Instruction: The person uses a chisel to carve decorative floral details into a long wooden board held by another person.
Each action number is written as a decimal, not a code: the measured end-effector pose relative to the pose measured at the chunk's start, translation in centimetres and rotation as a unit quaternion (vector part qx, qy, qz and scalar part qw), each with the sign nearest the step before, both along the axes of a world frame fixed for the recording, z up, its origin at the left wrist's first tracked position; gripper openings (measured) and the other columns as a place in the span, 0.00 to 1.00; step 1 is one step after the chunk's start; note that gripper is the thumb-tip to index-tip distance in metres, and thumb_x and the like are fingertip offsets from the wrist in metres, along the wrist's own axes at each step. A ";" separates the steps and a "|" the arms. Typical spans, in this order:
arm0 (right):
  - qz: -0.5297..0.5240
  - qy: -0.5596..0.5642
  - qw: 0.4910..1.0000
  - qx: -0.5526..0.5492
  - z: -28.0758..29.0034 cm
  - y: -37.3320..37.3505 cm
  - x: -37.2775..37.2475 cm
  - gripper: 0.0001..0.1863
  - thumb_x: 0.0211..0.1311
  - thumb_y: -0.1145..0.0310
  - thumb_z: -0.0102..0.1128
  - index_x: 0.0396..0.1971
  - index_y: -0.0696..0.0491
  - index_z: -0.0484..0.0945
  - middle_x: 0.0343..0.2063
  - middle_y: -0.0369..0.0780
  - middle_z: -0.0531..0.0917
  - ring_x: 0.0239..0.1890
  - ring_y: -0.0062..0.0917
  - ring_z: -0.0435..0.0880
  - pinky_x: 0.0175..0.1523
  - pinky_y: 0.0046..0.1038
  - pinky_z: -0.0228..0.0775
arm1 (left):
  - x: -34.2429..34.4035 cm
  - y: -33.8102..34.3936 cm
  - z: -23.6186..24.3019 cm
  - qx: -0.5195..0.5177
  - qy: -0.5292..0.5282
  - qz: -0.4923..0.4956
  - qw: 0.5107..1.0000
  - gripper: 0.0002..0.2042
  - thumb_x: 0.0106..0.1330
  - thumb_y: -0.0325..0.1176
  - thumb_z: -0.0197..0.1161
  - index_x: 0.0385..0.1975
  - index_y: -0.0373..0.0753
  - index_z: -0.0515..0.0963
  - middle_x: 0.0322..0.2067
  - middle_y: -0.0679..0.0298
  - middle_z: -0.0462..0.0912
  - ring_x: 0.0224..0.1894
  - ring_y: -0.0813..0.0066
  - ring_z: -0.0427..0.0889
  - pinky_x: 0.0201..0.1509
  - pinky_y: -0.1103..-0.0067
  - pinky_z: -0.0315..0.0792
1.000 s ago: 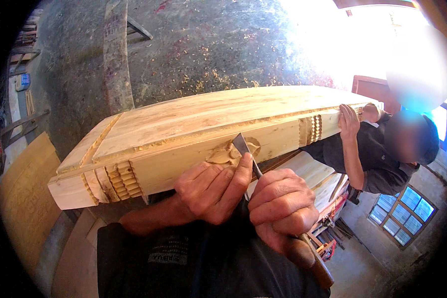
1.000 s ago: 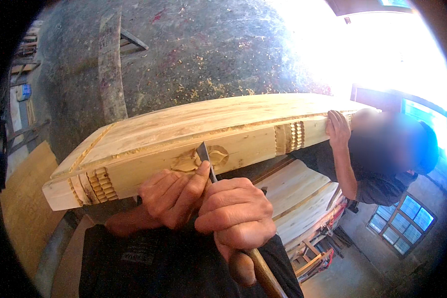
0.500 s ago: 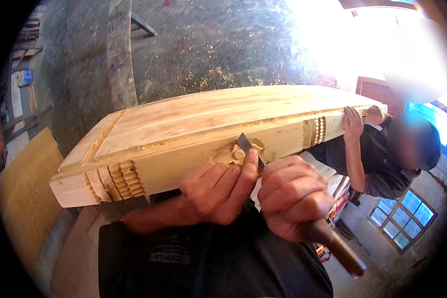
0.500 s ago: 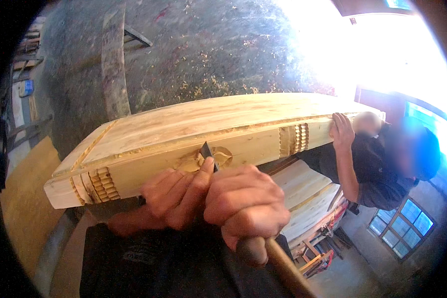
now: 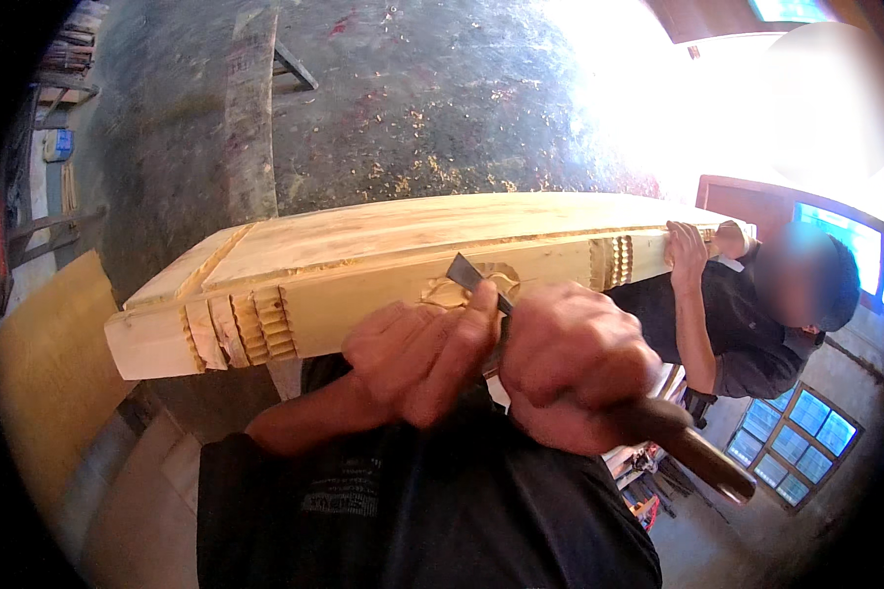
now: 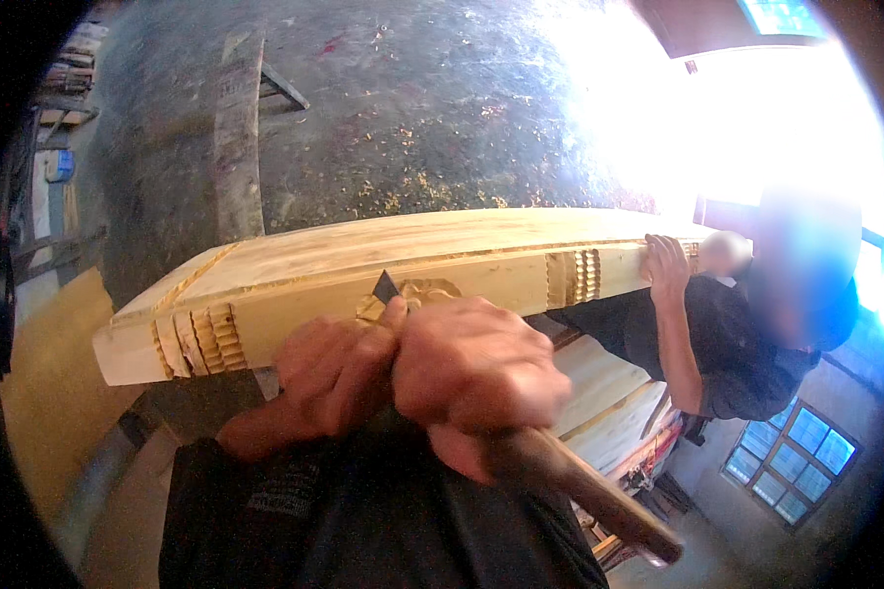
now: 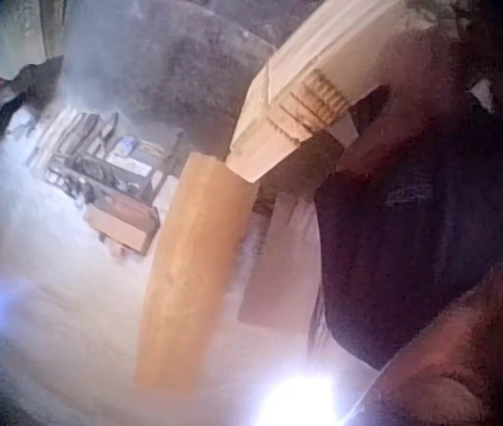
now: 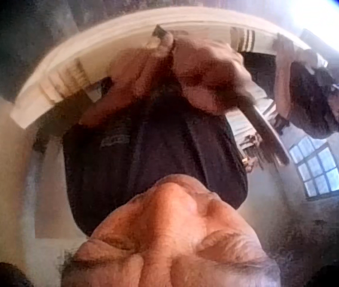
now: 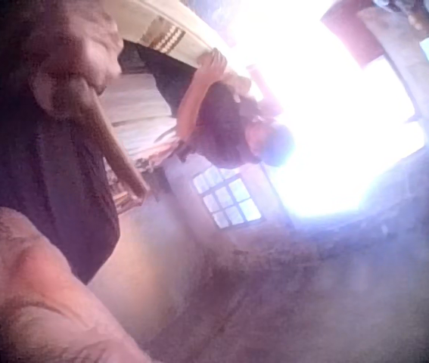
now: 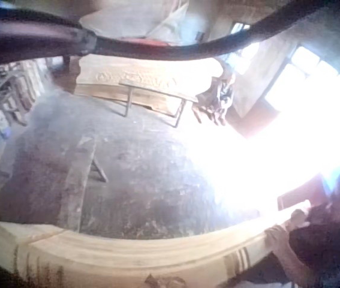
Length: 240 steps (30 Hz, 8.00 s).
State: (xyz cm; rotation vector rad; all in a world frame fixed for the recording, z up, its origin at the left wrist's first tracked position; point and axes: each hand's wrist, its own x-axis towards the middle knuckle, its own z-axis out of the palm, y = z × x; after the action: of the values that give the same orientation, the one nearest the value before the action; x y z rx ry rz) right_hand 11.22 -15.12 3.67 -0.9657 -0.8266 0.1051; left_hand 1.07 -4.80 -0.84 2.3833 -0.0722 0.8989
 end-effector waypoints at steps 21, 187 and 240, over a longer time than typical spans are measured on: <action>-0.022 -0.151 0.900 -0.408 1.6 6.5 -2.5 0.21 0.64 0.60 0.67 0.43 0.56 0.65 0.28 0.48 0.82 0.26 0.48 0.88 0.25 0.46 0.77 | -9.4 0.6 -2.6 -0.646 0.106 0.094 0.750 0.38 0.67 0.58 0.72 0.70 0.41 0.69 0.60 0.65 0.77 0.64 0.66 0.77 0.64 0.64 0.75; 0.261 -0.160 0.951 0.031 -2.6 -5.9 5.2 0.43 0.78 0.29 0.49 0.12 0.51 0.67 0.17 0.46 0.83 0.11 0.26 0.75 0.16 0.26 0.66 | 2.1 -9.4 -4.4 -0.015 -0.108 0.159 0.981 0.21 0.70 0.31 0.71 0.58 0.23 0.84 0.23 0.66 0.84 0.20 0.80 0.78 0.23 0.79 0.67; -0.019 0.004 0.942 -0.334 -4.5 -14.4 9.0 0.33 0.73 0.41 0.60 0.38 0.62 0.87 0.29 0.48 0.90 0.30 0.30 0.92 0.37 0.26 0.84 | 4.4 -10.7 -3.4 0.094 0.028 0.167 0.981 0.19 0.65 0.24 0.66 0.57 0.31 0.88 0.21 0.70 0.84 0.17 0.85 0.76 0.20 0.83 0.66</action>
State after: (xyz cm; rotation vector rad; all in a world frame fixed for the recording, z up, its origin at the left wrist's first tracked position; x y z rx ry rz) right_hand 20.24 -29.48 -0.87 -1.6172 -0.7750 0.3742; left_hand 5.43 -15.52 -4.21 2.6446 0.2855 1.0150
